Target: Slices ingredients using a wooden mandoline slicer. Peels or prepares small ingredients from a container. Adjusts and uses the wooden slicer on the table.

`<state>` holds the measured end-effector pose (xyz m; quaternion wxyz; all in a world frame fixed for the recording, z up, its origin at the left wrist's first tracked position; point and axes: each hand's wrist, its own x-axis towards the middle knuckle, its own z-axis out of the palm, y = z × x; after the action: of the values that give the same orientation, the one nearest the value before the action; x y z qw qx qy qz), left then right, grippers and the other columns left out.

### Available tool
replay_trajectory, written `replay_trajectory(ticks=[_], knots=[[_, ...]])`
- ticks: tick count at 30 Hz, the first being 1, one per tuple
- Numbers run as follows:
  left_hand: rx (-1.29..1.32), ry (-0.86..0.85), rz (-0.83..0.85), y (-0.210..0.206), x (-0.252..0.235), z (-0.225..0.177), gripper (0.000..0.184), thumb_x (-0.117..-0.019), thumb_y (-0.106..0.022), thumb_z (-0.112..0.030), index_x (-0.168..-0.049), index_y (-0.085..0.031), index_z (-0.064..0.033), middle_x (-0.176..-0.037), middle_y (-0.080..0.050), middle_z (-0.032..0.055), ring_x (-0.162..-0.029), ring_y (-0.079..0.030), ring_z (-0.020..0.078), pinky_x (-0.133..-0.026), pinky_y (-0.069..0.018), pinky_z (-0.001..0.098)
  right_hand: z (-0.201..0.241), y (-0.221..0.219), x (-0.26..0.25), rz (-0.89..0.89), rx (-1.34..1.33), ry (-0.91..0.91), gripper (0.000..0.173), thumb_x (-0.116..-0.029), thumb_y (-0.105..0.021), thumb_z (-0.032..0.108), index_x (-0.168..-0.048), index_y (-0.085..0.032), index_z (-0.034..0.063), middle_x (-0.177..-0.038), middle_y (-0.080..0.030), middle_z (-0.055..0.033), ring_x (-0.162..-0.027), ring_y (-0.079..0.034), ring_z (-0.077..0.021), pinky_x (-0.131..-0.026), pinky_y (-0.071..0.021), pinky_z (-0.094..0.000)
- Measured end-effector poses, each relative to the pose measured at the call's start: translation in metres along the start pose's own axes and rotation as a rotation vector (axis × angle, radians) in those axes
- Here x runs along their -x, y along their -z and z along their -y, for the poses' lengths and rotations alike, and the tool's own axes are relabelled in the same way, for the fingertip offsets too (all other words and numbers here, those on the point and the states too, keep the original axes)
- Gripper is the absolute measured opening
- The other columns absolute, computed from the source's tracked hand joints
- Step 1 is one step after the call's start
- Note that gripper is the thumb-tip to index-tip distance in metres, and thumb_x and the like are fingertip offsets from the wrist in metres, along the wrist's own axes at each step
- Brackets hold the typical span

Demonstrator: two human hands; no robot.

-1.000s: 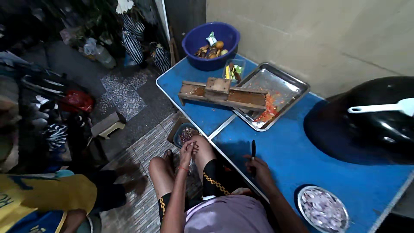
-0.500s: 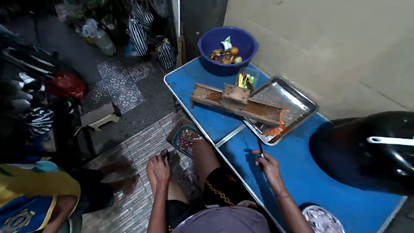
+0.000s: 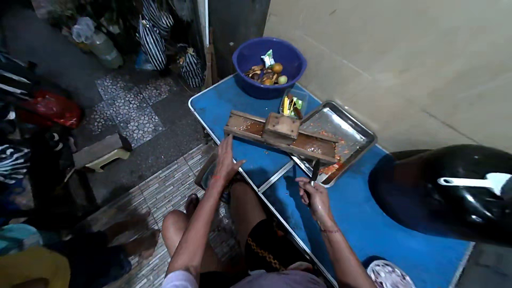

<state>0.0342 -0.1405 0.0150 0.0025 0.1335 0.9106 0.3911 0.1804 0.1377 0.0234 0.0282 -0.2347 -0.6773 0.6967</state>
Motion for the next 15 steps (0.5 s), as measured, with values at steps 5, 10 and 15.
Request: replay_trajectory(ticks=[5, 10, 15], knots=[[-0.1, -0.291, 0.235, 0.001, -0.082, -0.1, 0.118, -0.069, -0.096, -0.024, -0.162, -0.026, -0.0072, -0.163, -0.031, 0.0239, -0.151, -0.025, 0.0476, -0.121, -0.0267, 0.0597, -0.015, 0.029, 0.02, -0.066, -0.014, -0.027, 0.027, -0.1007, -0.044, 0.004, -0.109, -0.069, -0.0026, -0.06, -0.054, 0.0077, -0.044, -0.042, 0.0008, -0.041, -0.0377, -0.016], [-0.439, -0.364, 0.447, -0.027, -0.14, -0.134, 0.127, -0.0637, -0.098, -0.023, -0.164, -0.021, -0.0152, -0.165, -0.026, 0.0229, -0.155, -0.015, 0.0457, -0.12, -0.0166, 0.0686, -0.03, 0.055, 0.037, -0.087, 0.057, -0.054, 0.026, -0.1015, -0.047, 0.004, -0.113, -0.069, -0.0042, -0.067, -0.06, 0.0041, -0.048, -0.048, -0.0004, -0.044, -0.0407, -0.0166], [-0.569, -0.289, 0.582, -0.043, -0.158, -0.14, 0.112, -0.07, -0.092, -0.013, -0.162, -0.029, -0.0173, -0.161, -0.035, 0.0206, -0.154, -0.019, 0.0447, -0.114, -0.0168, 0.0782, -0.043, 0.067, 0.05, -0.105, 0.002, -0.121, 0.024, -0.0995, -0.05, 0.004, -0.112, -0.068, -0.0042, -0.067, -0.061, 0.0045, -0.048, -0.047, 0.001, -0.044, -0.0393, -0.0149]])
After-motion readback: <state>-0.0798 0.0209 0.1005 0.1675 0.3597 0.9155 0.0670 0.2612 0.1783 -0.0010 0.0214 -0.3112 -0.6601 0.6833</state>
